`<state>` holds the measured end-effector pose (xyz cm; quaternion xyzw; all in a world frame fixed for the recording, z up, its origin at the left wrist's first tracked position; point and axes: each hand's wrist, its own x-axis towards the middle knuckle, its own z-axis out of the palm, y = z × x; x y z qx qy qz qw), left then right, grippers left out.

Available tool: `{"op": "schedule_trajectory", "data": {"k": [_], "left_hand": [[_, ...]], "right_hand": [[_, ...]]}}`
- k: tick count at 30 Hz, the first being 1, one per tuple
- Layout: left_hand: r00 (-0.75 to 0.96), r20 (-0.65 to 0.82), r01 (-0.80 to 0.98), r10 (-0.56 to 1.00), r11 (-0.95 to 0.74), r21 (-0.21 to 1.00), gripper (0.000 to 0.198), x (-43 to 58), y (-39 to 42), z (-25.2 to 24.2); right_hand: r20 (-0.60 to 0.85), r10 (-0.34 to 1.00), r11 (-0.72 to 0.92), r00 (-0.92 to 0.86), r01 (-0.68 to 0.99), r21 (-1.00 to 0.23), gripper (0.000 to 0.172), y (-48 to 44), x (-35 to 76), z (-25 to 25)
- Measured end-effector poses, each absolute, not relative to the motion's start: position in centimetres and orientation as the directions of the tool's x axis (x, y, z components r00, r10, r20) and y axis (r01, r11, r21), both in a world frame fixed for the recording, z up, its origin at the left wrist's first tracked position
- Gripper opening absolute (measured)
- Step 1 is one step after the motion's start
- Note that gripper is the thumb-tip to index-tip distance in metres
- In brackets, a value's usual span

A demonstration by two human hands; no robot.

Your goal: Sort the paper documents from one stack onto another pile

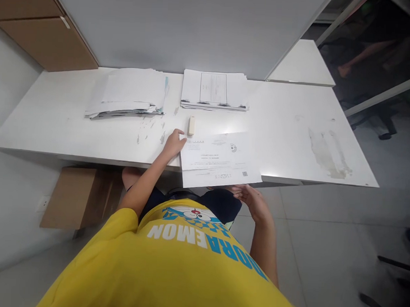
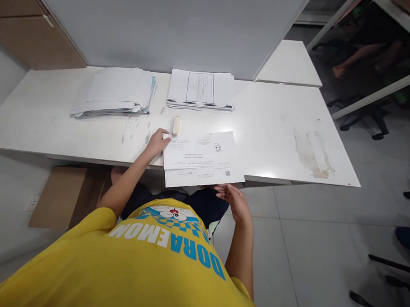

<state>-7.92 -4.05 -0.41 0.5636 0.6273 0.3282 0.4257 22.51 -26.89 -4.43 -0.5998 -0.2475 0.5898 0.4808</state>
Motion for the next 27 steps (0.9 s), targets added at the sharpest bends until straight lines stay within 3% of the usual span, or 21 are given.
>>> {"op": "schedule_trajectory", "data": {"k": [4,9,11,14,16,19,27], "left_hand": [[0.005,-0.143,0.501,0.99,0.121,0.857,0.03,-7.9,-3.0,0.2],[0.026,-0.079,0.46,0.997,0.059,0.886,0.035,-7.5,-2.5,0.1],[0.049,-0.073,0.502,0.996,0.038,0.864,0.034,-7.4,-2.5,0.3],[0.121,-0.102,0.64,0.987,0.001,0.768,0.027,-7.3,-2.6,1.0],[0.174,-0.115,0.717,0.978,-0.046,0.696,0.024,-7.1,-2.9,1.5],[0.227,-0.128,0.777,0.965,-0.1,0.622,0.028,-6.8,-3.8,2.0],[0.242,-0.168,0.789,0.956,-0.093,0.607,0.035,-6.3,-4.3,1.8]], "right_hand": [[-0.422,0.892,-0.418,0.16,-0.06,-0.906,0.054,-26.5,21.9,-1.6],[-0.096,0.977,-0.14,0.191,0.234,-0.962,0.034,-23.2,19.1,4.0],[0.121,0.97,0.025,0.21,0.409,-0.912,0.026,-20.4,16.8,5.5],[0.305,0.952,0.259,-0.027,0.605,-0.753,0.027,-15.0,12.9,5.7],[0.295,0.933,0.349,-0.206,0.716,-0.604,0.029,-11.4,10.7,4.7],[0.192,0.932,0.362,-0.307,0.818,-0.446,0.034,-7.9,8.8,2.9],[0.285,0.915,0.391,-0.285,0.797,-0.461,0.048,-6.7,9.1,0.6]]}}
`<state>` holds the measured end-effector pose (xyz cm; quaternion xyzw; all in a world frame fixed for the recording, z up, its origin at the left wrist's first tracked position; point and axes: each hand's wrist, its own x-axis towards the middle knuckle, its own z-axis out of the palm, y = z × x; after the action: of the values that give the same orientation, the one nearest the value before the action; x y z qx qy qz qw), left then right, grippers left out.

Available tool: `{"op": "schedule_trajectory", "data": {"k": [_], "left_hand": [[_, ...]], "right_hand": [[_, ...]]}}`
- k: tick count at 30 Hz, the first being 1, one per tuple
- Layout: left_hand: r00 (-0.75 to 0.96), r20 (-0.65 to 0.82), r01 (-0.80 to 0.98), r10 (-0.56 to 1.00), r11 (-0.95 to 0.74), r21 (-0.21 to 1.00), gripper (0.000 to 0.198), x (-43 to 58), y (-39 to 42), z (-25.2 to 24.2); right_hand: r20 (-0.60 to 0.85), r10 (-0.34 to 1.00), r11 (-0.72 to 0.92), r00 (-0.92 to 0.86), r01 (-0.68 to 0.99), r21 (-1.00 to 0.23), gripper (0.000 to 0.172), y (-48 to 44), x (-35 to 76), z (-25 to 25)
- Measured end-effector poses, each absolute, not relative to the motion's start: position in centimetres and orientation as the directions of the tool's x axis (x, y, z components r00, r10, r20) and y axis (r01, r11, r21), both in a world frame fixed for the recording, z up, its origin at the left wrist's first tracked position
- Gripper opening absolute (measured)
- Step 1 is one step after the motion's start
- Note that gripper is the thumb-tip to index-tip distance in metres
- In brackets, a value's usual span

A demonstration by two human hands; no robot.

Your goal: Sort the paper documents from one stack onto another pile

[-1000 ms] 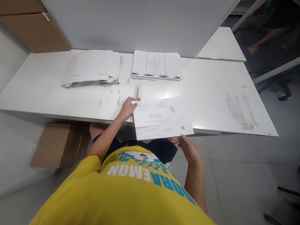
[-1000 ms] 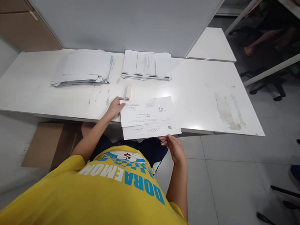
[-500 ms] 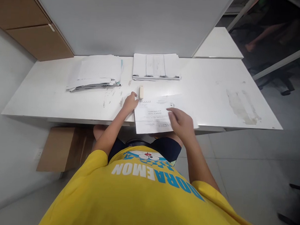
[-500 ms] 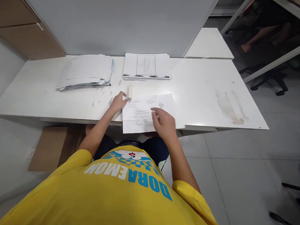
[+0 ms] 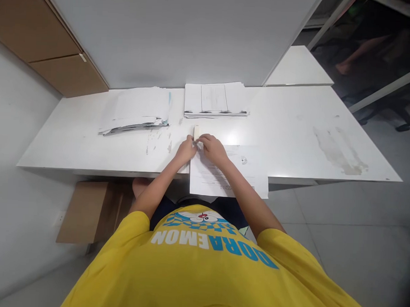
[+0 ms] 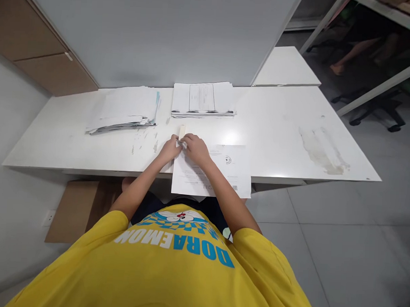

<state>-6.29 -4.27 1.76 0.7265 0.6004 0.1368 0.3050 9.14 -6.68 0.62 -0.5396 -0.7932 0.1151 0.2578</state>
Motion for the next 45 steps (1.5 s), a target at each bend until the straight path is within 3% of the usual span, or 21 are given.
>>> {"op": "schedule_trajectory", "data": {"k": [6,13,22,35,40,43,45], "left_hand": [[0.231,-0.198,0.775,0.953,-0.058,0.629,0.049,-6.3,-4.1,2.0],[0.204,-0.213,0.768,0.955,-0.021,0.641,0.085,-6.3,-4.3,1.5],[0.194,-0.25,0.704,0.949,0.043,0.709,0.082,-7.1,-4.2,1.3],[0.119,-0.171,0.641,0.978,0.056,0.766,0.066,-7.2,-5.4,1.5],[0.172,-0.034,0.689,0.985,-0.095,0.718,0.067,-7.8,-10.4,4.6],[0.253,0.086,0.694,0.964,-0.243,0.678,0.059,-9.5,-13.6,5.9],[0.276,0.256,0.658,0.927,-0.376,0.652,0.049,-11.2,-14.8,6.3]], "right_hand": [[0.308,0.912,0.391,-0.27,0.795,-0.464,0.046,-6.0,8.6,-0.2],[0.368,0.906,0.388,-0.208,0.757,-0.526,0.045,-5.9,8.4,-1.4],[0.365,0.911,0.358,-0.19,0.804,-0.475,0.032,-4.7,7.4,-1.0],[0.392,0.903,0.365,-0.174,0.793,-0.488,0.04,-5.7,7.5,-1.2],[0.482,0.874,0.346,0.067,0.61,-0.713,0.044,-6.0,9.1,-1.1],[0.432,0.852,0.255,0.296,0.486,-0.836,0.041,-4.3,13.0,-0.9],[0.366,0.819,0.157,0.443,0.44,-0.884,0.039,-2.6,17.2,-0.8]]}}
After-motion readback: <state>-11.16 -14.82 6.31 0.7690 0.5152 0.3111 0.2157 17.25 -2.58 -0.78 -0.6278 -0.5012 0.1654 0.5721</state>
